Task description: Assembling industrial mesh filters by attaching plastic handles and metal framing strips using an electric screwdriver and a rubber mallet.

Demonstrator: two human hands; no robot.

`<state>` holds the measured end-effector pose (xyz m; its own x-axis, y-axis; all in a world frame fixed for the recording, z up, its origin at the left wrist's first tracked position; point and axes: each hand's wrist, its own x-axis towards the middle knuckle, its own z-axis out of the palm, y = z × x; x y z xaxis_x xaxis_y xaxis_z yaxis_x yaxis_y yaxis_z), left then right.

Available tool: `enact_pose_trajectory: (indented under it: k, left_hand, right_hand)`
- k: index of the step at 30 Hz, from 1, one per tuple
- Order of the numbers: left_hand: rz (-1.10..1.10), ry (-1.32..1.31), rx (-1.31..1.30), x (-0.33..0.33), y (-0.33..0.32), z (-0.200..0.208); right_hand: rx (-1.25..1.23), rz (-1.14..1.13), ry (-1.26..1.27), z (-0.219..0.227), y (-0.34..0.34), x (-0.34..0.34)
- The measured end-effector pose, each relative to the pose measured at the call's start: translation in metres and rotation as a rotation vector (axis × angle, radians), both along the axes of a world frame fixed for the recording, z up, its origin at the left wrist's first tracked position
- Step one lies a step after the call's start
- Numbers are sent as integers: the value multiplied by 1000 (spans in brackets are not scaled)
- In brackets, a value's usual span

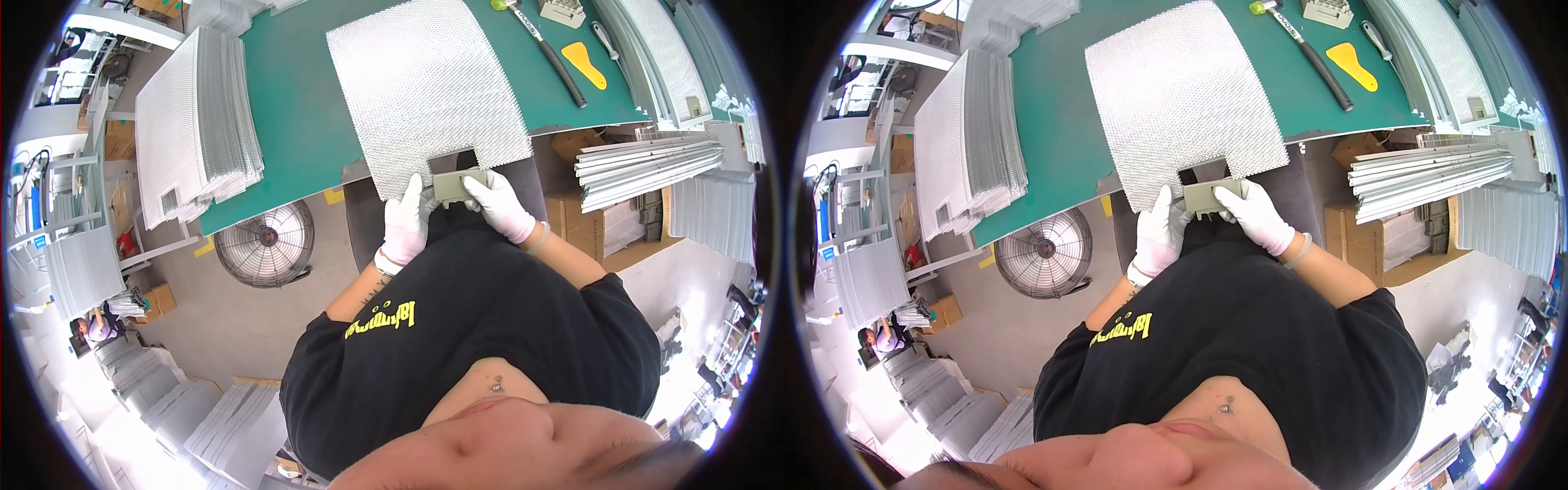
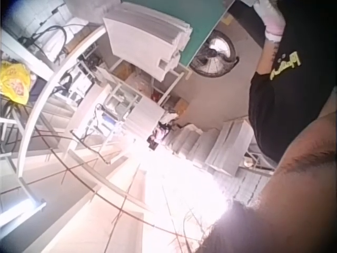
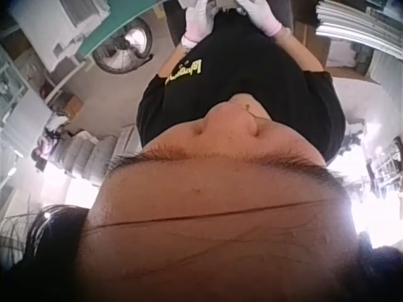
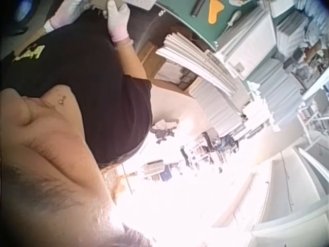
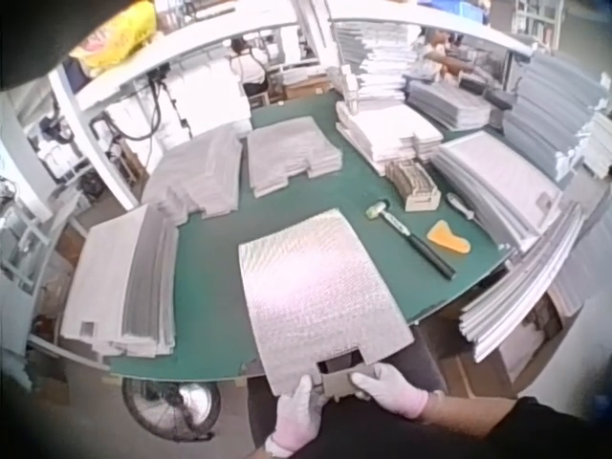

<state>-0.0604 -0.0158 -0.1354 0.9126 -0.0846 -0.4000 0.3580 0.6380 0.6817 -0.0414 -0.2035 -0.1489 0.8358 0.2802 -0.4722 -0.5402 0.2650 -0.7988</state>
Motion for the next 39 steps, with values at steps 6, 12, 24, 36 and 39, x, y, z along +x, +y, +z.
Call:
enact_pose_trajectory:
  k: [6,12,24,36,39]
  left_hand:
    - [67,25,-10,-2,-2,-7]
    - [-9,65,11,-4,-4,-3]
    - [-273,155,80,5,0,-5]
    - [-252,105,-24,2,1,-12]
    - [-271,130,-126,3,3,4]
  right_hand:
    - [-222,53,-65,6,0,9]
    - [-201,-11,-37,15,9,9]
    - [-226,-318,-32,9,2,-1]
    - [-247,-340,-21,9,2,-5]
    - [-261,-264,-60,10,-1,-8]
